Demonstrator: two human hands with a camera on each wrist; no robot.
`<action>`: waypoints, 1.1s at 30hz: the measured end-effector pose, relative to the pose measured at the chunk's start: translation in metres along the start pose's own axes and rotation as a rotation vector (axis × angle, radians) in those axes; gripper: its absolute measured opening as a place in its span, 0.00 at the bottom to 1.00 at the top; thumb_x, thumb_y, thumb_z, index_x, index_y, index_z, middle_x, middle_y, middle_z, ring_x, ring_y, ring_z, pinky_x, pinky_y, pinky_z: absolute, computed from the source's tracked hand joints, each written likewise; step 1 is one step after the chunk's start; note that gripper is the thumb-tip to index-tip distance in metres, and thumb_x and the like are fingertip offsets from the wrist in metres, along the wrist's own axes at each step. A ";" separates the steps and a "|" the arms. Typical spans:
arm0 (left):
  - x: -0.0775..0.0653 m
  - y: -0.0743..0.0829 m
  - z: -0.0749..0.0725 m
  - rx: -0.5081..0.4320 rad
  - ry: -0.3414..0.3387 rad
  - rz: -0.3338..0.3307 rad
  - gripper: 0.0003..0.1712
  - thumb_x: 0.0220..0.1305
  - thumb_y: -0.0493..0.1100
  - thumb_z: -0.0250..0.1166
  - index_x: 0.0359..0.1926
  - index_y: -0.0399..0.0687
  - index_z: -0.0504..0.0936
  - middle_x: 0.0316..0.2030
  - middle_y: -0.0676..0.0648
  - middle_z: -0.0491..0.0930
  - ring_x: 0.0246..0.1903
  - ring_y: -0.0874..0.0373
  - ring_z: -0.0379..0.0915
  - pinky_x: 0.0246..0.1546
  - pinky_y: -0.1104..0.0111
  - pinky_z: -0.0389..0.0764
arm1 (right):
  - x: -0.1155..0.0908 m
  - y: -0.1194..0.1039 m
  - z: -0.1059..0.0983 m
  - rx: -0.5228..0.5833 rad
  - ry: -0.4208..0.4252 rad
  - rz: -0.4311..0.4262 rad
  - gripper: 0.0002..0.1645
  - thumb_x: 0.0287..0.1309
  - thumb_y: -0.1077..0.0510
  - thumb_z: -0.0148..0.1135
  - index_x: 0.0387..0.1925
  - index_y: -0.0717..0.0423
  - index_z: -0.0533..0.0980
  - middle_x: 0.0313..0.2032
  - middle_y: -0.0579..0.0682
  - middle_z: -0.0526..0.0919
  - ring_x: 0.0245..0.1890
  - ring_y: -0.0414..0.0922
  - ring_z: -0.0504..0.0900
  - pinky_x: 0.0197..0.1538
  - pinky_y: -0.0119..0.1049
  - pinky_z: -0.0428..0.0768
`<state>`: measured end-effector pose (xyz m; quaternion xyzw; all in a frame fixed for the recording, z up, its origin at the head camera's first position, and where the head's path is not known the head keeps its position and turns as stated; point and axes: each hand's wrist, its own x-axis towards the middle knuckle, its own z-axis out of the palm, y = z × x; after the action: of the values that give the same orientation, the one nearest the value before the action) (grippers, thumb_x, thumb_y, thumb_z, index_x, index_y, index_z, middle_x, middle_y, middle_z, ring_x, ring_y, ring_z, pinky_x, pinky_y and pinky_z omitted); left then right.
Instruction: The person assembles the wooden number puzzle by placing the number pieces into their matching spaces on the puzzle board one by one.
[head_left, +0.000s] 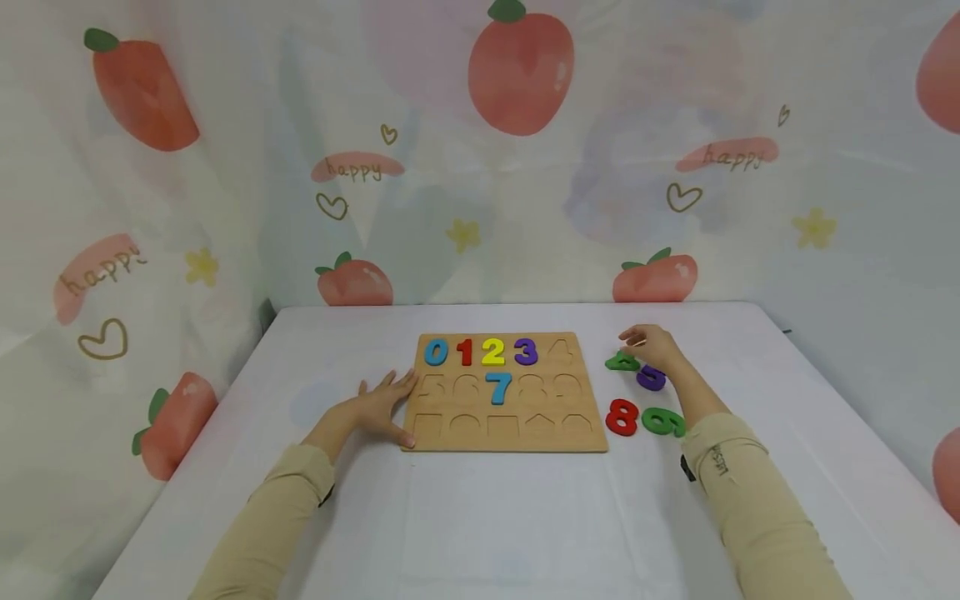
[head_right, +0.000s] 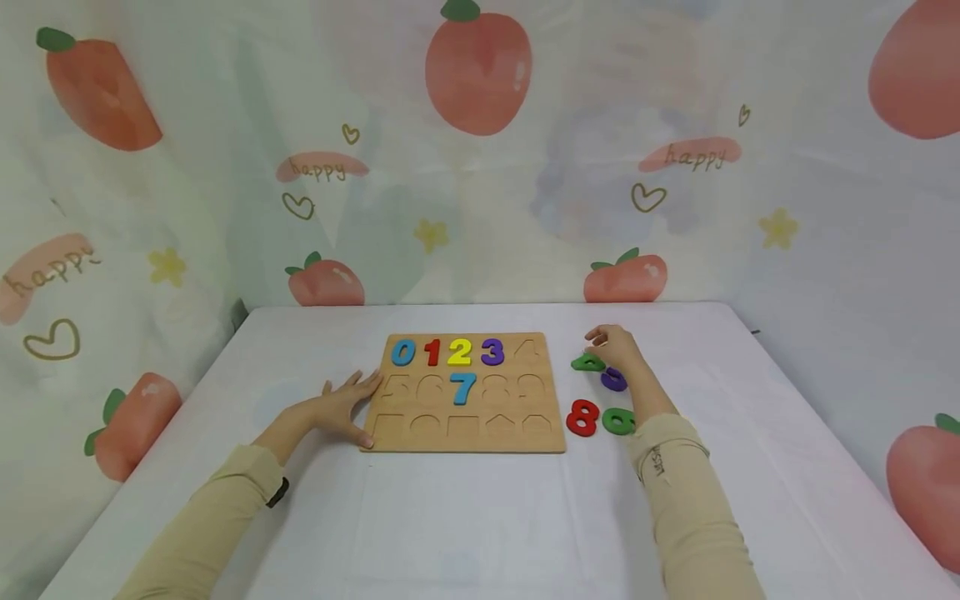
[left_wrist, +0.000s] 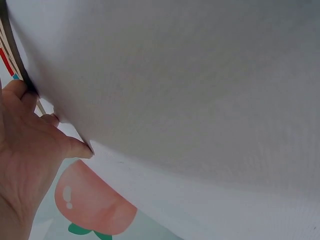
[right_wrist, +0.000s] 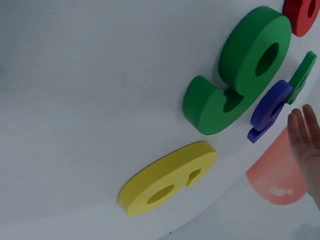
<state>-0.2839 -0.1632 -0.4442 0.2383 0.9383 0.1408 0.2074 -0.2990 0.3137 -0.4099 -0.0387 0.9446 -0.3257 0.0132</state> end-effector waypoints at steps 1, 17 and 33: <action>0.000 0.000 0.000 -0.001 0.001 0.003 0.70 0.41 0.65 0.73 0.74 0.47 0.40 0.75 0.46 0.36 0.73 0.41 0.25 0.62 0.32 0.30 | -0.001 0.002 0.000 -0.011 -0.015 0.000 0.20 0.62 0.64 0.54 0.52 0.75 0.70 0.50 0.74 0.73 0.52 0.67 0.73 0.53 0.54 0.76; -0.001 0.002 -0.001 -0.011 -0.001 -0.010 0.69 0.42 0.64 0.73 0.74 0.47 0.40 0.75 0.46 0.36 0.74 0.42 0.24 0.64 0.33 0.29 | 0.001 0.009 0.000 -0.146 -0.084 0.031 0.30 0.59 0.61 0.60 0.59 0.74 0.66 0.59 0.76 0.66 0.61 0.70 0.64 0.62 0.60 0.65; 0.000 0.000 0.001 -0.026 0.017 -0.001 0.71 0.39 0.64 0.74 0.75 0.47 0.40 0.75 0.47 0.35 0.74 0.42 0.24 0.63 0.32 0.28 | 0.006 0.004 0.004 -0.278 -0.194 0.041 0.32 0.60 0.60 0.60 0.62 0.72 0.63 0.60 0.76 0.64 0.61 0.70 0.63 0.63 0.61 0.63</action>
<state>-0.2839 -0.1634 -0.4450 0.2341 0.9382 0.1547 0.2024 -0.3047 0.3139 -0.4156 -0.0523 0.9754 -0.1865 0.1056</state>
